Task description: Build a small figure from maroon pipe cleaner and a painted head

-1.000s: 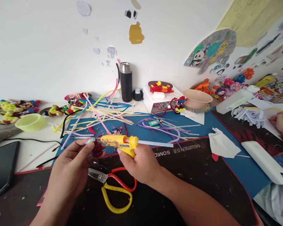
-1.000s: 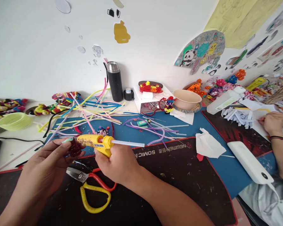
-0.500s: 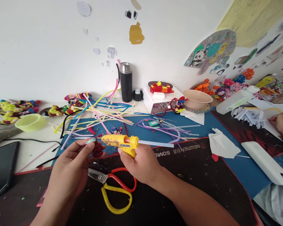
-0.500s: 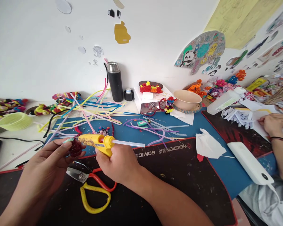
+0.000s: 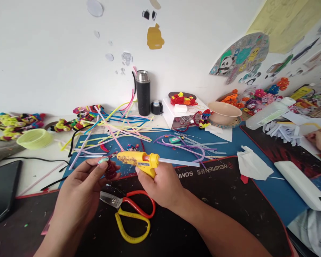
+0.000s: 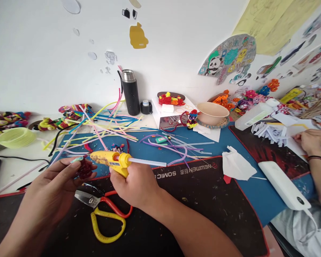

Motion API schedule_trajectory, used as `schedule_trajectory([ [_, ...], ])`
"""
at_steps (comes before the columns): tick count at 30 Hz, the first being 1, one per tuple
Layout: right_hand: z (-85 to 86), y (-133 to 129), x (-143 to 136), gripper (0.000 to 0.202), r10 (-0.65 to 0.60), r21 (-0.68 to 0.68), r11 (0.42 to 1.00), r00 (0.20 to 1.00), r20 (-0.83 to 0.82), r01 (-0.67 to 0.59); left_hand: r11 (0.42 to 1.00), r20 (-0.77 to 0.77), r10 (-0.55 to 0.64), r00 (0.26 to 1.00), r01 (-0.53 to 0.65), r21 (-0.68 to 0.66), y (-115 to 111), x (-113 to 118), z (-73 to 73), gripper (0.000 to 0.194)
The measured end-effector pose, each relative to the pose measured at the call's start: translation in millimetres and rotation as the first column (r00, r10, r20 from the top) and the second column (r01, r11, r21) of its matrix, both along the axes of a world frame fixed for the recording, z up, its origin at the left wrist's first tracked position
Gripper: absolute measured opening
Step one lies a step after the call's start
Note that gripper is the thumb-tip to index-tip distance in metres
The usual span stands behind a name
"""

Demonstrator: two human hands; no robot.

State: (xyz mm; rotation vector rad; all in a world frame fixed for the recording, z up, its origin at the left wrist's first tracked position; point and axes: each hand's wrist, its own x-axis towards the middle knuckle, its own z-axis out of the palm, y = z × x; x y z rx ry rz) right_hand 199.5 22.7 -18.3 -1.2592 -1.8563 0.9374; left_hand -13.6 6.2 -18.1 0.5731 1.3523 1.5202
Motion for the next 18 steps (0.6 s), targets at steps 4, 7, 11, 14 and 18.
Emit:
schedule_trajectory([
  [4,1.6,0.2,0.1,0.041,0.002,-0.005,1.0,1.0,-0.009,-0.002,1.0,-0.005,0.008,1.0,-0.008,-0.015,0.8,2.2,4.2,0.053],
  [7,1.5,-0.3,0.8,0.041,0.0,-0.019,1.0,1.0,-0.013,0.0,1.0,-0.01,0.012,1.0,-0.012,-0.028,1.0,2.7,6.4,0.055],
  [11,1.0,-0.4,1.7,0.042,0.01,-0.026,1.0,1.0,0.001,-0.01,0.999,-0.021,0.02,1.0,-0.021,-0.029,0.3,1.8,7.1,0.056],
  [14,0.0,-0.1,1.7,0.042,0.008,-0.032,0.999,1.0,-0.001,-0.008,0.999,-0.023,0.023,0.999,-0.024,-0.025,-0.2,1.0,6.7,0.056],
  [18,-2.6,0.1,1.5,0.044,-0.013,-0.051,0.999,1.0,0.002,0.013,1.0,-0.022,0.014,1.0,-0.015,-0.018,-0.1,0.6,6.3,0.055],
])
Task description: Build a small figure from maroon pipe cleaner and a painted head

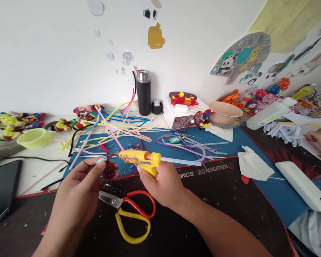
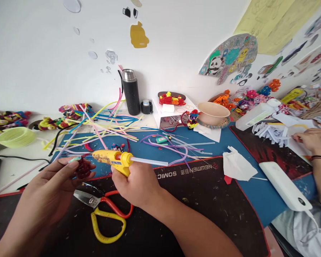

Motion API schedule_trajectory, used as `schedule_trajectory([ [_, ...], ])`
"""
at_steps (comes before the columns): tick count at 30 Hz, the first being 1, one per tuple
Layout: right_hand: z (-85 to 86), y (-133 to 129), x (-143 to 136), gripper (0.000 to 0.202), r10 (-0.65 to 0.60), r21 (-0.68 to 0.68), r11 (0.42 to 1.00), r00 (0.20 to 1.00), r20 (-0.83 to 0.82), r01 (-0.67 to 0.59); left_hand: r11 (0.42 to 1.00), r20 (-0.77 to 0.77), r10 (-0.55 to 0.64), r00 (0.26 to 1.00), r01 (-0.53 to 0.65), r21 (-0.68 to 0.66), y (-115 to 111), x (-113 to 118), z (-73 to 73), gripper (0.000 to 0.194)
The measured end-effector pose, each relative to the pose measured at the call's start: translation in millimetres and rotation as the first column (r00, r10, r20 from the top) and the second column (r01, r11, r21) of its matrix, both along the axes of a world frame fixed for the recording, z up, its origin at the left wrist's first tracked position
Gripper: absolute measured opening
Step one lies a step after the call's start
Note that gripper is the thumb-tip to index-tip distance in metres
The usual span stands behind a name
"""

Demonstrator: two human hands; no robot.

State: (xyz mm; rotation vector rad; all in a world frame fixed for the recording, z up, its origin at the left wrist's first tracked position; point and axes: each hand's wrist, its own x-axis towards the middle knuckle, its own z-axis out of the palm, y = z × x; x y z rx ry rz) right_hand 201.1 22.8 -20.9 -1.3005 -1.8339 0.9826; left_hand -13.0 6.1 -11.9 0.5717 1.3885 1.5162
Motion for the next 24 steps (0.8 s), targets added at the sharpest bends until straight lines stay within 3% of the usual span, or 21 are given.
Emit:
schedule_trajectory([
  [11,1.2,-1.6,0.0,0.043,0.005,-0.025,1.0,1.0,-0.008,-0.005,1.0,-0.012,0.009,1.0,-0.009,-0.014,2.3,-1.2,-3.3,0.051],
  [24,3.9,-0.4,-0.9,0.038,0.016,0.055,0.998,1.0,-0.018,-0.015,0.999,-0.021,0.027,0.999,-0.028,-0.033,0.5,2.9,0.9,0.061],
])
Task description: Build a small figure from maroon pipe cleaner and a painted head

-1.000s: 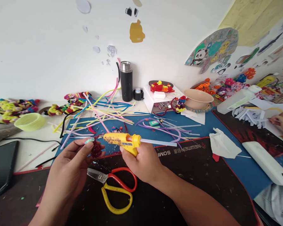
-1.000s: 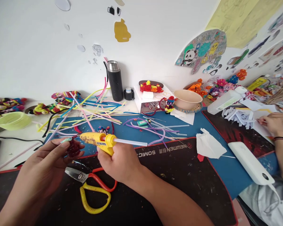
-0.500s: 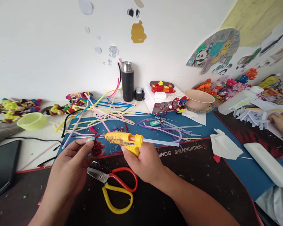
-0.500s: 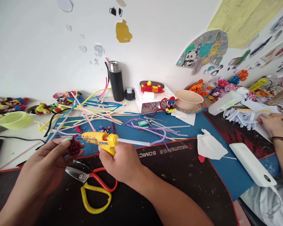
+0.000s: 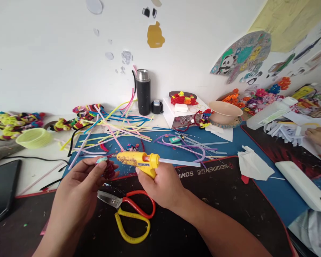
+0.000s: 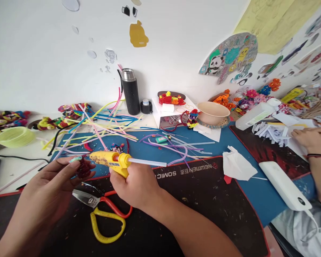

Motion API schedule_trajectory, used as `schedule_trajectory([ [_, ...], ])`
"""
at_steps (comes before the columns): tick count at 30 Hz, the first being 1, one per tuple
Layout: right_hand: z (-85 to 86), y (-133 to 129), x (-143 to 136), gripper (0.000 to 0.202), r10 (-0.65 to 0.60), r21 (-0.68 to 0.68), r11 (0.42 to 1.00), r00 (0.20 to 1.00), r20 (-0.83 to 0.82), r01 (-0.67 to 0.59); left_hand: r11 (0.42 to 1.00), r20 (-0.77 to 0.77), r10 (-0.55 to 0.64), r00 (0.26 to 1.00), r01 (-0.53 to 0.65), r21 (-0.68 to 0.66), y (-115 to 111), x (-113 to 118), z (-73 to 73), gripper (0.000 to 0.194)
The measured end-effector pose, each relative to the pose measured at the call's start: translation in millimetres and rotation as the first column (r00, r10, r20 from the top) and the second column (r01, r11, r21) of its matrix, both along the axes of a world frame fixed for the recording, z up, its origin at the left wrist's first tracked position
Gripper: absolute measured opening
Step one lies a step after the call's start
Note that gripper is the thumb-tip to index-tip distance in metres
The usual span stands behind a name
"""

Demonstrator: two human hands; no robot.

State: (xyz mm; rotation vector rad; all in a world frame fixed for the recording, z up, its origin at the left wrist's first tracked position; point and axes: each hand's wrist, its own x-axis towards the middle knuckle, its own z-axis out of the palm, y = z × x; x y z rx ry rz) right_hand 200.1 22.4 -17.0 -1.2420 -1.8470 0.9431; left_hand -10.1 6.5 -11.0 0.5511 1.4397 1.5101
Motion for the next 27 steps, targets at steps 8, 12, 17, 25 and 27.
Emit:
schedule_trajectory([
  [8,-1.3,0.3,-0.3,0.042,0.0,-0.062,0.998,1.0,0.005,0.0,1.0,-0.012,-0.002,1.0,0.002,0.01,0.4,-2.3,0.3,0.062],
  [12,-2.3,0.8,0.3,0.043,-0.001,-0.065,0.998,1.0,0.006,0.002,1.0,-0.009,-0.003,1.0,0.003,0.016,0.7,-3.3,-1.3,0.062],
  [17,-5.2,1.7,1.0,0.045,-0.009,-0.075,0.997,0.999,0.035,0.012,0.999,0.024,0.029,0.999,-0.029,0.016,0.6,-2.2,-0.2,0.067],
  [25,-9.8,11.7,1.9,0.045,-0.029,-0.179,0.984,0.995,-0.091,0.012,1.0,-0.01,0.029,1.0,-0.029,0.011,4.0,-9.0,-1.9,0.071],
  [27,-8.7,12.3,3.5,0.047,-0.04,-0.309,0.951,0.978,-0.205,-0.026,1.0,-0.011,0.027,1.0,-0.027,0.008,5.8,-11.5,-3.8,0.07],
])
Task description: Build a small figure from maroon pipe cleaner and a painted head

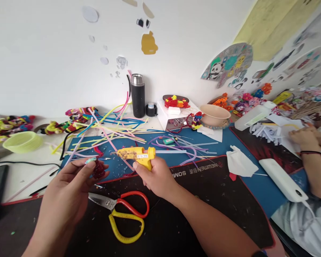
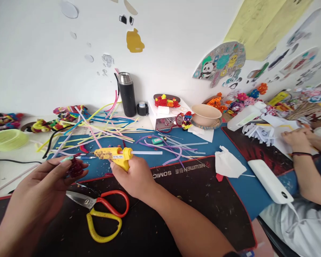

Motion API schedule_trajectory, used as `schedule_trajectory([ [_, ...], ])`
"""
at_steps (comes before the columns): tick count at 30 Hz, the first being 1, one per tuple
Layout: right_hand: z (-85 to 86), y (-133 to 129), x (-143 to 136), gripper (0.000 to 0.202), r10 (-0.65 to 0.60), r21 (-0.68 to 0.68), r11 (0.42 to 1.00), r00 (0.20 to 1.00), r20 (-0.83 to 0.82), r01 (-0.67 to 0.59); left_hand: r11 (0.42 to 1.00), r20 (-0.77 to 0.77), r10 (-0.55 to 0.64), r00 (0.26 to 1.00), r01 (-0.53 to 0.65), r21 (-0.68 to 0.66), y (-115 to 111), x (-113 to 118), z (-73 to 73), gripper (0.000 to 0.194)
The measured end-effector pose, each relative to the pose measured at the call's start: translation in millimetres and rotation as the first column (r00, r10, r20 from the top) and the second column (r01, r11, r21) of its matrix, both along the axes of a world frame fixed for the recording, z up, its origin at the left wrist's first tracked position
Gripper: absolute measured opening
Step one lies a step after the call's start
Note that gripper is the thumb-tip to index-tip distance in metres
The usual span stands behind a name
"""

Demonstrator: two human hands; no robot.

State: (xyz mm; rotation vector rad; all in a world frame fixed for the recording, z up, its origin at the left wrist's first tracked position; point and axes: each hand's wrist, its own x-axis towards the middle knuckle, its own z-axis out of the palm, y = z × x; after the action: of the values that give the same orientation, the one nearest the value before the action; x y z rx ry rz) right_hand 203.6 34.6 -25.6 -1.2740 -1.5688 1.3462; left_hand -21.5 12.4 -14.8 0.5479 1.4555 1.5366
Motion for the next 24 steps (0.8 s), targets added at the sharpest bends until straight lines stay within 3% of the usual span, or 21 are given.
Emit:
schedule_trajectory([
  [4,3.9,-6.4,8.6,0.058,-0.03,-0.244,0.969,0.957,-0.288,-0.043,1.0,0.026,-0.002,1.0,0.003,-0.006,2.5,0.7,0.2,0.073],
  [8,4.6,-18.0,28.3,0.069,-0.167,-0.364,0.931,0.899,-0.405,0.008,0.999,0.053,-0.004,0.999,0.006,-0.036,2.0,6.4,5.1,0.077],
  [13,-4.8,-26.1,59.8,0.075,-0.271,-0.502,0.865,0.854,-0.445,0.013,0.997,0.069,-0.049,0.996,0.053,-0.059,-0.4,8.7,7.1,0.073],
  [18,-11.6,-23.1,70.3,0.059,-0.186,-0.566,0.821,0.9,-0.394,-0.078,0.996,0.093,-0.045,0.995,0.052,-0.069,-1.1,7.1,6.6,0.069],
  [24,-12.0,-11.0,68.0,0.05,-0.13,-0.538,0.84,0.941,-0.313,-0.063,0.997,0.093,-0.063,0.994,0.067,-0.043,0.7,9.8,8.5,0.072],
])
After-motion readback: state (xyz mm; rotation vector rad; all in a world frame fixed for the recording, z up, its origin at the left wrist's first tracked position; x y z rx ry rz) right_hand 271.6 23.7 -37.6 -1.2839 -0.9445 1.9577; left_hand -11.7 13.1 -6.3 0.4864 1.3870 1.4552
